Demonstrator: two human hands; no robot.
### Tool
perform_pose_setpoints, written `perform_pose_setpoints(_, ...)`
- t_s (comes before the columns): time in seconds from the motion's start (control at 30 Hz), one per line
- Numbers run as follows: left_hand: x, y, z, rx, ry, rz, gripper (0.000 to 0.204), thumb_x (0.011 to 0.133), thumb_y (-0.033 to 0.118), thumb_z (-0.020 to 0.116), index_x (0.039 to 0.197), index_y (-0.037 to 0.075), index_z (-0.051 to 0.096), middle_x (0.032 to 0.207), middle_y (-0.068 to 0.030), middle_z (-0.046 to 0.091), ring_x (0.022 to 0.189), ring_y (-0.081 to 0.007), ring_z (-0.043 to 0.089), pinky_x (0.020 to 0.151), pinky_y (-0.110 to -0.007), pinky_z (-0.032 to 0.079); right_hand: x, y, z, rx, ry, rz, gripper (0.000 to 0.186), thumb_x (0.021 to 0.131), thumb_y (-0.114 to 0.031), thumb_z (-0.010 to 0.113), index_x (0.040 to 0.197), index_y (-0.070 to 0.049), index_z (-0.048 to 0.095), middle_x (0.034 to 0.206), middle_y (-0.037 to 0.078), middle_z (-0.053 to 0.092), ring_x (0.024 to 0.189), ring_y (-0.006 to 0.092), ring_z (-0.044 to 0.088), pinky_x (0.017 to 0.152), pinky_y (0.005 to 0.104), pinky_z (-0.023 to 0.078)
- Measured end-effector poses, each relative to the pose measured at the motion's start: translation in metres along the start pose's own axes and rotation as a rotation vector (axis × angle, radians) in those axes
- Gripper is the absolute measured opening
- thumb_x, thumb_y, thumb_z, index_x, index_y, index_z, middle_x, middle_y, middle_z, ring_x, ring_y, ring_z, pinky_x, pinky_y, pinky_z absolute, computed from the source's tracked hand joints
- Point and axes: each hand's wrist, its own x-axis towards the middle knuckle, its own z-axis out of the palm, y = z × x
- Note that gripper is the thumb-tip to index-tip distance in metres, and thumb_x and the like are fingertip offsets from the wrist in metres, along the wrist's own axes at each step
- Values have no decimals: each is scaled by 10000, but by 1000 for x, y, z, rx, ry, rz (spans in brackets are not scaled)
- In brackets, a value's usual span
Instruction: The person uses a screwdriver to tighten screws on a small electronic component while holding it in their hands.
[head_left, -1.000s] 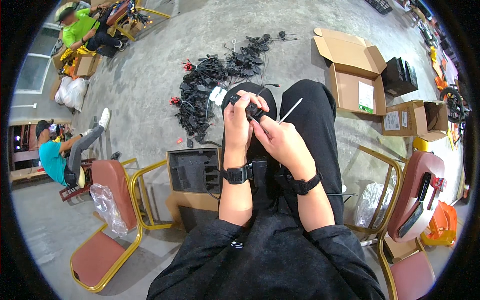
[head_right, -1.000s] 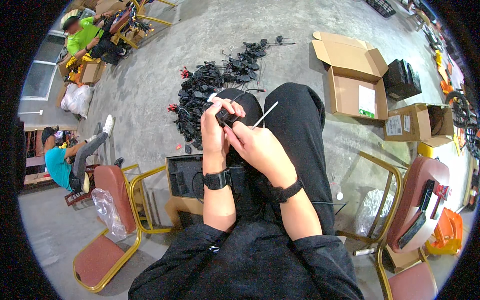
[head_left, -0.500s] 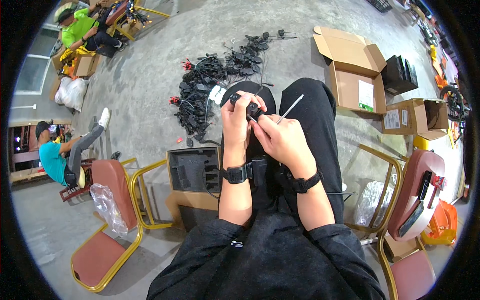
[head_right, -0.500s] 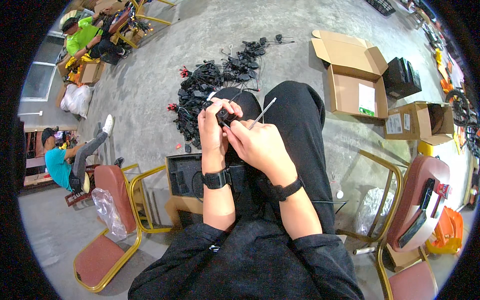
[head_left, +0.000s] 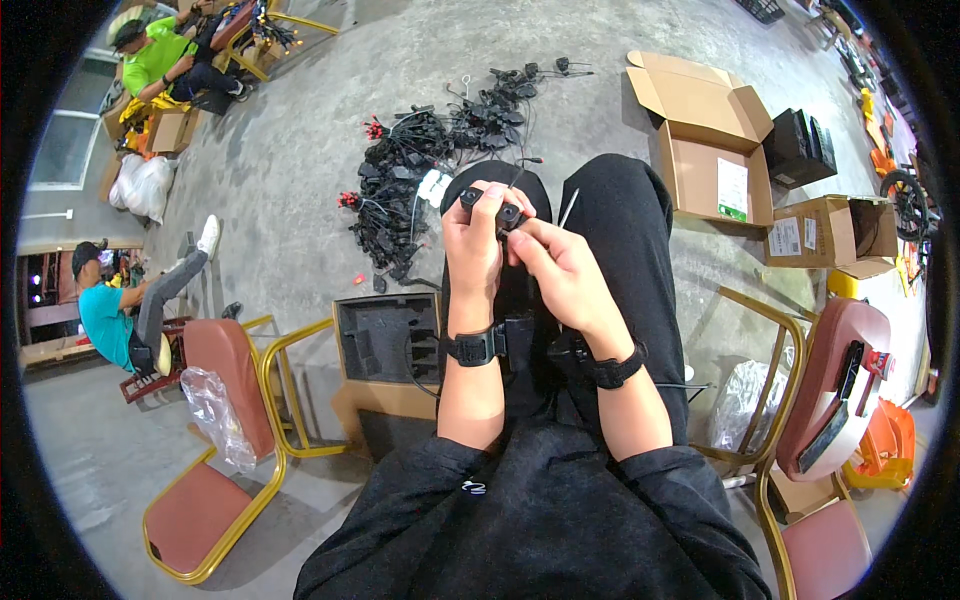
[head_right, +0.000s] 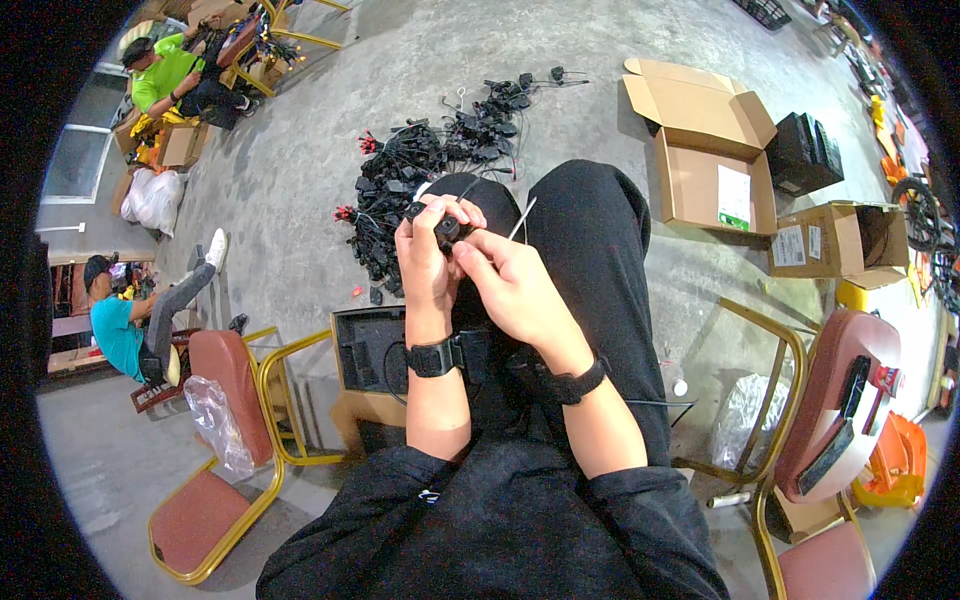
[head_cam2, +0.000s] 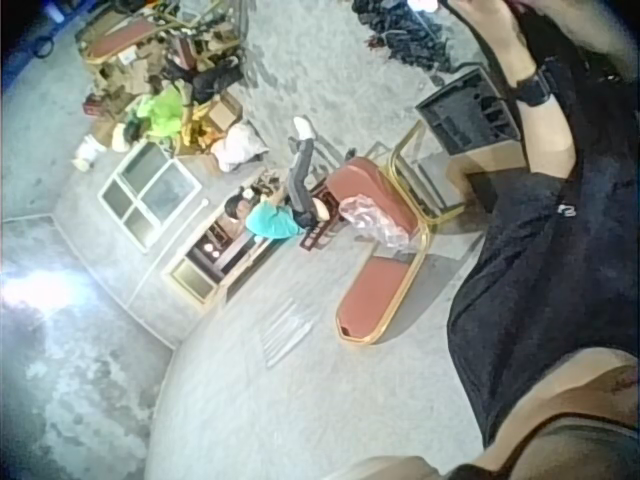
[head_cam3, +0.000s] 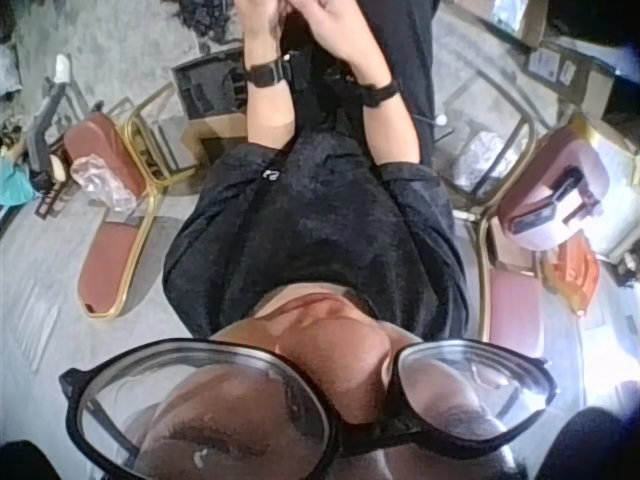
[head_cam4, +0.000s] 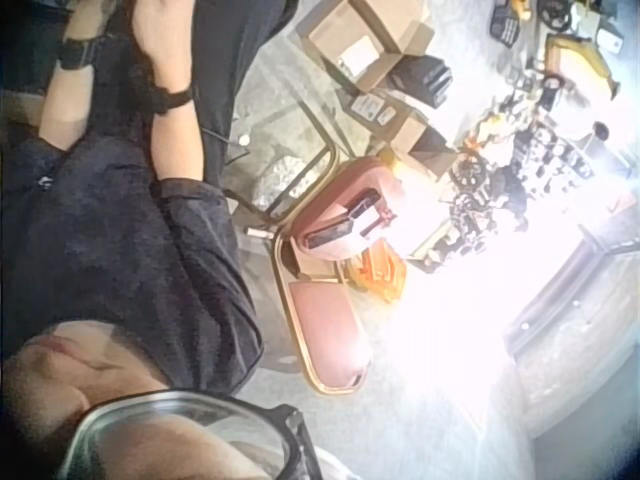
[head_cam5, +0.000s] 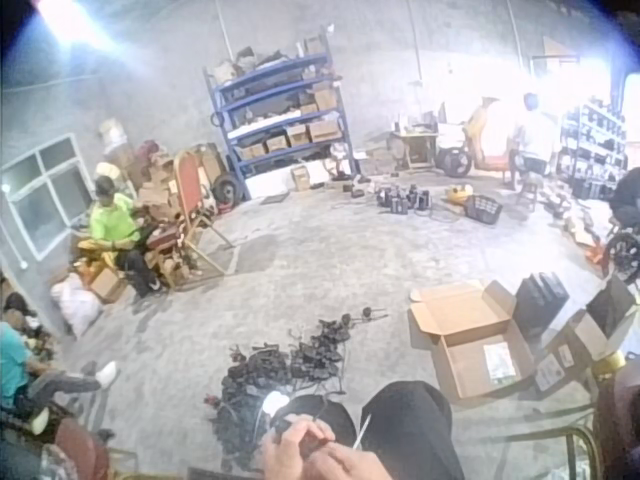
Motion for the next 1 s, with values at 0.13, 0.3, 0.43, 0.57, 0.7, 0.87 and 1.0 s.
perform_pose_setpoints(0.13, 0, 0, 3, 47, 32, 4, 251, 862, 173, 489, 689, -6, 512, 706, -107, 534, 711, -226, 539, 702, -345, 452, 0, 3, -10, 258, -89, 205, 257, 919, -191, 515, 767, 12, 554, 674, -15, 559, 652, 56, 473, 589, 222, 400)
perform_pose_setpoints(0.3, 1, -2, -1, -24, 28, 36, 229, 885, 145, 474, 716, 2, 533, 708, -113, 584, 699, -193, 572, 686, -292, 443, -2, -4, -1, -53, -7, 2, 213, 896, -170, 540, 779, 8, 552, 627, 60, 565, 550, 127, 517, 525, 282, 413)
perform_pose_setpoints(0.43, 0, 0, 2, -6, 25, 32, 222, 888, 147, 489, 722, 7, 531, 713, -110, 583, 700, -188, 571, 683, -294, 447, 0, -2, 0, -292, -4, -138, 131, 861, -132, 555, 831, -7, 580, 703, 165, 592, 626, 352, 583, 554, 373, 455)
perform_pose_setpoints(0.57, 0, -2, 1, 13, 7, 34, 220, 887, 151, 505, 724, 7, 536, 719, -111, 588, 701, -181, 570, 682, -289, 450, 0, 1, 0, -369, 77, -289, 118, 848, -136, 566, 843, -18, 576, 750, 154, 601, 631, 327, 593, 558, 378, 469)
perform_pose_setpoints(0.7, 1, -1, 0, 28, 7, 46, 209, 880, 147, 516, 728, 6, 541, 723, -111, 592, 702, -177, 571, 685, -287, 453, 1, -1, 0, -569, 101, -356, 84, 835, -93, 574, 828, -10, 568, 722, 137, 590, 631, 323, 593, 557, 364, 470)
perform_pose_setpoints(0.87, 1, -1, 0, -11, 4, 48, 201, 875, 133, 513, 725, 2, 540, 722, -108, 589, 704, -181, 571, 693, -291, 454, 2, 3, 1, -649, 118, -417, 89, 819, -118, 590, 818, -34, 561, 734, 116, 582, 633, 303, 595, 547, 372, 481)
perform_pose_setpoints(1.0, 1, -1, 0, -32, -2, 54, 192, 874, 120, 510, 725, 1, 539, 722, -103, 584, 708, -183, 569, 704, -294, 454, 4, 7, 2, -701, 152, -485, 125, 817, -147, 597, 798, -39, 536, 734, 110, 566, 639, 284, 592, 550, 364, 487)
